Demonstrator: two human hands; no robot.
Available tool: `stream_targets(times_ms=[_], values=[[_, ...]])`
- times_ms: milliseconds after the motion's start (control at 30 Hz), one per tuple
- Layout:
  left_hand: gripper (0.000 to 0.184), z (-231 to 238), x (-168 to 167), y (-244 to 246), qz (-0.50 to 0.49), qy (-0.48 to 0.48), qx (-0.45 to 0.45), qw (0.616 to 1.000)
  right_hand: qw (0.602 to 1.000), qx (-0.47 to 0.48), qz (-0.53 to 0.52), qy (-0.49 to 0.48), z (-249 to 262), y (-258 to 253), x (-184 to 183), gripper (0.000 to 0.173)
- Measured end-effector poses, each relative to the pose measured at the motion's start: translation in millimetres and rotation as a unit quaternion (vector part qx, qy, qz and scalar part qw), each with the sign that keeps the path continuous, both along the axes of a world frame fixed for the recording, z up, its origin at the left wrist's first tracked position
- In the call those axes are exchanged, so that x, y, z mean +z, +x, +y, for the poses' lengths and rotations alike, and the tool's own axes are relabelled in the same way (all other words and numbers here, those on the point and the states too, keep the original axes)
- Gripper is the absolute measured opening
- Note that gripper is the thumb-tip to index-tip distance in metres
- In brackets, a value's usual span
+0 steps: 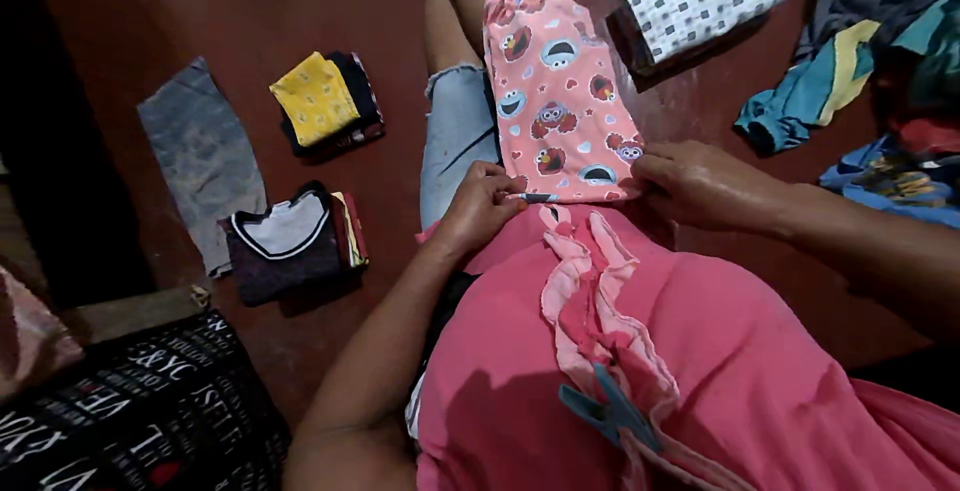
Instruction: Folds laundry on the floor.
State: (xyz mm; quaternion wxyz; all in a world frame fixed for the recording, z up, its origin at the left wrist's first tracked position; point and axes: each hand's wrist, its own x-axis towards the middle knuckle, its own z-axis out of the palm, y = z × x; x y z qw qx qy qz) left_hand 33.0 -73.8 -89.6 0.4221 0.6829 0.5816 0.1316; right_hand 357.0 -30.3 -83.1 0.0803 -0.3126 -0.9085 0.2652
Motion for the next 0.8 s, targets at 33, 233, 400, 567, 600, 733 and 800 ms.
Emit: stream_targets(times_ms=[33,233,400,567,600,733,800], values=[[0.017,0,4,0,0.012,0.043,-0.02,0.999,1.0,-0.004,-0.002,0.001,1,0,5,0.006],[0.013,5,59,-23,-0.04,0.298,-0.147,0.943,0.993,0.031,0.037,0.112,9,9,55,0.016],[0.018,6,67,-33,-0.019,0.222,-0.217,0.95,0.988,0.136,0.022,0.075,8,7,57,0.012],[0.016,59,36,-29,-0.218,0.031,-0.064,0.973,0.933,-0.053,0.227,-0.275,63,7,31,0.008],[0.013,71,28,-25,-0.286,-0.005,0.01,0.958,0.876,-0.119,0.32,-0.341,74,6,17,0.01],[0.073,95,-12,-5,-0.409,-0.184,0.23,0.864,0.688,-0.305,0.439,-0.492,77,-16,-29,0.03],[0.064,92,-28,1,-0.387,-0.205,0.252,0.863,0.679,-0.393,0.404,-0.47,66,-26,-36,0.038]])
